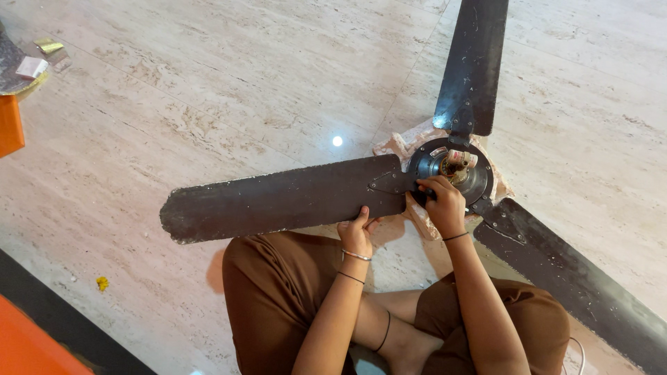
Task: The person sits on the floor and uses a screwdriver to attach fan blades to the central motor housing of a ceiling fan. They secure each blade by tightening screws at the mounting points.
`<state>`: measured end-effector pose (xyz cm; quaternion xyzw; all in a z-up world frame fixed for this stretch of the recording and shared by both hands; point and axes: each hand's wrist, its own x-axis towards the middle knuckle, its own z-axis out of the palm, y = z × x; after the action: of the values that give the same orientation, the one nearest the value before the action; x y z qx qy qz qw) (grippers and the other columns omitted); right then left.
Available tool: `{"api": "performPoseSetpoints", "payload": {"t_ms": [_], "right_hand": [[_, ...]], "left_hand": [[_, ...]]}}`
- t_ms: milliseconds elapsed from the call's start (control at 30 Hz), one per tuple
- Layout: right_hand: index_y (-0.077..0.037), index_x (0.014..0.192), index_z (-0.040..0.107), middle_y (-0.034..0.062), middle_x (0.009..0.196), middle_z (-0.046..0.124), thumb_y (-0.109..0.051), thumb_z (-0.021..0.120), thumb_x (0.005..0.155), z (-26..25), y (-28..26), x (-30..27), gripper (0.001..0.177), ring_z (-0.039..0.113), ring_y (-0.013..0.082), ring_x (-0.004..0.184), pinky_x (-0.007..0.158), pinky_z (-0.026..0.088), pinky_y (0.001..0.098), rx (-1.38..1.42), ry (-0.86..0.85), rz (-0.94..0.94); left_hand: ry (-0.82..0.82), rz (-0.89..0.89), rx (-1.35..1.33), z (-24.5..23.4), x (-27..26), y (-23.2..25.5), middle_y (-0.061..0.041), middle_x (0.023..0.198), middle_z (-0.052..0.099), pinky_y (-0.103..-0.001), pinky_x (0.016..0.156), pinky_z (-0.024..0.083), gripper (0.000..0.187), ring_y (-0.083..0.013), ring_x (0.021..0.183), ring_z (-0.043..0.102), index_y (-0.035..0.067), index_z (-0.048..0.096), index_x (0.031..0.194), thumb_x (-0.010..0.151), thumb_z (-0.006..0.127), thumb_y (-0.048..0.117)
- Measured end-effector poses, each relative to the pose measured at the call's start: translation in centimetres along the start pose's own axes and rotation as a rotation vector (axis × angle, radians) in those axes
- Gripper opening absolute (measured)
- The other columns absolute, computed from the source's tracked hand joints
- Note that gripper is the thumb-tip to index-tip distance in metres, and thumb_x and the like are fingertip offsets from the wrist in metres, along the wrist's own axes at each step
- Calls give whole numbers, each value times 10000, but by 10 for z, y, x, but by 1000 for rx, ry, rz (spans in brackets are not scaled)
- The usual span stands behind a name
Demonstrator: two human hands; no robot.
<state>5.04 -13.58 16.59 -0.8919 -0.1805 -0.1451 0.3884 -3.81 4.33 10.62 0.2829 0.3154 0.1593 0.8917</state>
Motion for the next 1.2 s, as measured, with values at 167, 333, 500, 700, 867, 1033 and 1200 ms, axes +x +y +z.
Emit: {"api": "performPoseSetpoints", "payload": {"t_ms": [167, 333, 500, 700, 867, 1033, 1200], "right_hand": [[-89, 963, 781, 45, 1019, 713, 63, 686, 773, 1, -1, -2, 261, 693, 291, 853, 723, 550, 385, -3, 4, -5], [-98, 978, 788, 47, 1027, 711, 44, 695, 795, 4, -2, -4, 249, 690, 292, 861, 724, 547, 393, -15, 14, 25], [-108, 1056, 797, 71, 1057, 707, 79, 652, 738, 4, -4, -5, 396, 688, 306, 839, 702, 554, 392, -62, -47, 39], [-91, 1089, 763, 57, 1054, 733, 56, 660, 828, 6, -5, -8, 317, 715, 296, 885, 731, 564, 387, -2, 28, 21], [-113, 1069, 774, 40, 1107, 734, 90, 623, 773, 7, 4, -7, 390, 715, 292, 924, 772, 576, 383, -44, -14, 12], [-178, 1080, 801, 28, 1136, 659, 68, 652, 751, 5, 8, -3, 437, 687, 282, 908, 704, 546, 398, -108, -99, 73], [-193, 1102, 805, 22, 1121, 632, 67, 637, 730, 6, 9, -3, 484, 675, 284, 856, 666, 534, 409, -172, -174, 75]], "left_hand": [[-20, -5, -16, -5, 5, -5, -112, 988, 684, -451, 715, 645, 217, -307, 821, 712, -12, 635, 1059, 873, 743, 14], [-30, -8, -23, -10, 8, -9, -102, 974, 691, -444, 716, 642, 220, -293, 825, 710, -16, 635, 1059, 877, 753, 21], [6, -21, -5, -6, 9, -7, -109, 984, 683, -447, 717, 641, 240, -296, 828, 718, -11, 625, 1069, 871, 754, 30], [-15, -39, -10, -1, 6, -1, -120, 1058, 685, -436, 731, 645, 281, -307, 876, 718, -4, 609, 1130, 885, 743, 31], [-32, -44, -32, -2, 8, -3, -126, 1069, 690, -439, 718, 636, 293, -314, 882, 725, 10, 612, 1151, 879, 718, 15], [-22, -39, -29, -3, 13, -7, -145, 1082, 702, -444, 721, 637, 283, -312, 892, 733, -11, 617, 1158, 894, 716, 13], [30, -24, -17, -6, 17, -11, -131, 1078, 705, -448, 713, 644, 288, -301, 883, 732, 1, 614, 1152, 882, 715, 6]]}}
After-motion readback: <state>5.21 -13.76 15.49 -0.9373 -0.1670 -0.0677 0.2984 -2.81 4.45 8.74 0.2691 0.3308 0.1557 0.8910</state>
